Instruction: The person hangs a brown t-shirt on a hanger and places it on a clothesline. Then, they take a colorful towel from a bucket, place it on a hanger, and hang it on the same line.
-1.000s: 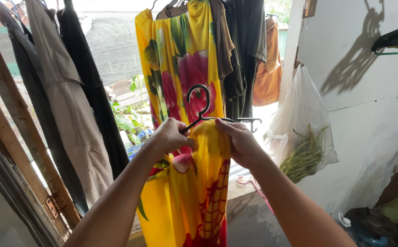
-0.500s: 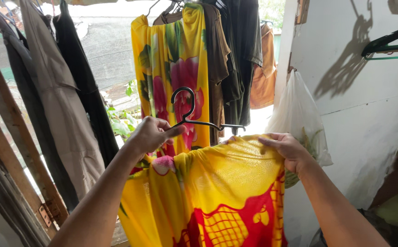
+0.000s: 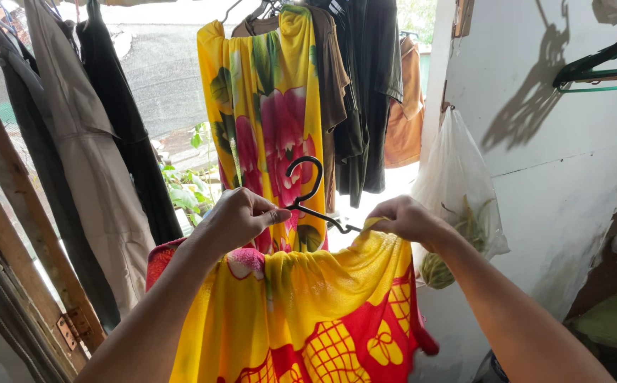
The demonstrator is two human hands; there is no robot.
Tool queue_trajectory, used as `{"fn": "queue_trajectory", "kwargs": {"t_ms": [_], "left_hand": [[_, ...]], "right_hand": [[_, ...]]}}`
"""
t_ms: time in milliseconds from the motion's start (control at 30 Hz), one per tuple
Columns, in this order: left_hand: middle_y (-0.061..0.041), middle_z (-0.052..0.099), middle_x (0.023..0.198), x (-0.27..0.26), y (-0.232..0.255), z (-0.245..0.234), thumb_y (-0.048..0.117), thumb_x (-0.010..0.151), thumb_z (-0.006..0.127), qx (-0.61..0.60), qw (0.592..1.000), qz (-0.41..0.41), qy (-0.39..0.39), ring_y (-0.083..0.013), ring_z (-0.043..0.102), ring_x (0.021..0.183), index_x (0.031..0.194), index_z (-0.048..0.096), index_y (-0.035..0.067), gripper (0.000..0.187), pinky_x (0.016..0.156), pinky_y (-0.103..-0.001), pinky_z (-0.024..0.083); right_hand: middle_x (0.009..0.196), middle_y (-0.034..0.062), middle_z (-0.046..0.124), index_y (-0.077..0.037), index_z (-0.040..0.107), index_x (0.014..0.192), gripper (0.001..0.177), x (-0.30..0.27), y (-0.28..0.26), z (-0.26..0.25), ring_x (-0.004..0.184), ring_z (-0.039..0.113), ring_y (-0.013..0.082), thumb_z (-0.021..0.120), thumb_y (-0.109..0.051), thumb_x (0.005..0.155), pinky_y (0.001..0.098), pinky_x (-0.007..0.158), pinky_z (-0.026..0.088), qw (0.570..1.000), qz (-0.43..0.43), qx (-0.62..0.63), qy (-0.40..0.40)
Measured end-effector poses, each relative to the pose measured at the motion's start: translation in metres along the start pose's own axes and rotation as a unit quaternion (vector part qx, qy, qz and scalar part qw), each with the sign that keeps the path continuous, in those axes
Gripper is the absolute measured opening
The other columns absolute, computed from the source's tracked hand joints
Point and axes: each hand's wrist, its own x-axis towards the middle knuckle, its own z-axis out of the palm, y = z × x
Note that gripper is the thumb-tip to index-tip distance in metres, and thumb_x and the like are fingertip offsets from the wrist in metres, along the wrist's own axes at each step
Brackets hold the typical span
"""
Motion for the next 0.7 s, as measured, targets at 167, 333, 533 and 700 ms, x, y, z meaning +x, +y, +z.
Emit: {"fn": "queue_trajectory", "kwargs": {"t_ms": [167,333,533,700], "left_hand": [[-0.009,0.068,0.056,-0.011,0.007,0.002,0.036,0.087,0.078,-0.023,0.995,0.059,-0.076,-0.0117,0.058,0.048,0.098,0.083,0.009,0.030,0.051,-0.033,0.048],[-0.008,0.076,0.068,-0.018,-0.001,0.000,0.040,0.087,0.078,0.008,0.984,0.128,-0.121,-0.0111,0.068,0.054,0.097,0.082,0.005,0.036,0.056,-0.029,0.054],[-0.002,0.083,0.078,-0.021,-0.027,-0.030,0.041,0.084,0.076,-0.110,0.976,0.160,-0.099,-0.0057,0.072,0.060,0.094,0.085,0.009,0.034,0.057,-0.023,0.060],[-0.003,0.073,0.063,-0.016,-0.028,-0.037,0.037,0.083,0.080,-0.092,0.985,0.132,-0.058,-0.0050,0.053,0.049,0.093,0.086,0.007,0.032,0.045,-0.026,0.042]], "right_hand": [[0.087,0.0023,0.077,-0.001,0.078,0.103,0.020,0.018,-0.031,0.022,0.077,0.068,0.0072,0.074,0.001,0.084,0.0231,0.073,0.055,0.990,-0.086,0.112,-0.012],[0.077,0.0023,0.073,-0.003,0.081,0.105,0.020,0.033,-0.039,0.024,0.066,0.060,0.0074,0.077,-0.005,0.085,0.0251,0.062,0.050,0.993,-0.082,0.078,0.034],[0.071,0.0055,0.070,-0.009,0.080,0.112,0.041,0.023,-0.003,0.012,0.060,0.057,0.0116,0.087,-0.033,0.079,0.0283,0.055,0.044,0.992,0.050,-0.119,0.007],[0.083,0.0048,0.073,-0.010,0.078,0.118,0.049,0.021,0.030,0.014,0.071,0.062,0.0107,0.087,-0.035,0.077,0.0280,0.063,0.049,0.993,0.071,-0.070,-0.068]]}}
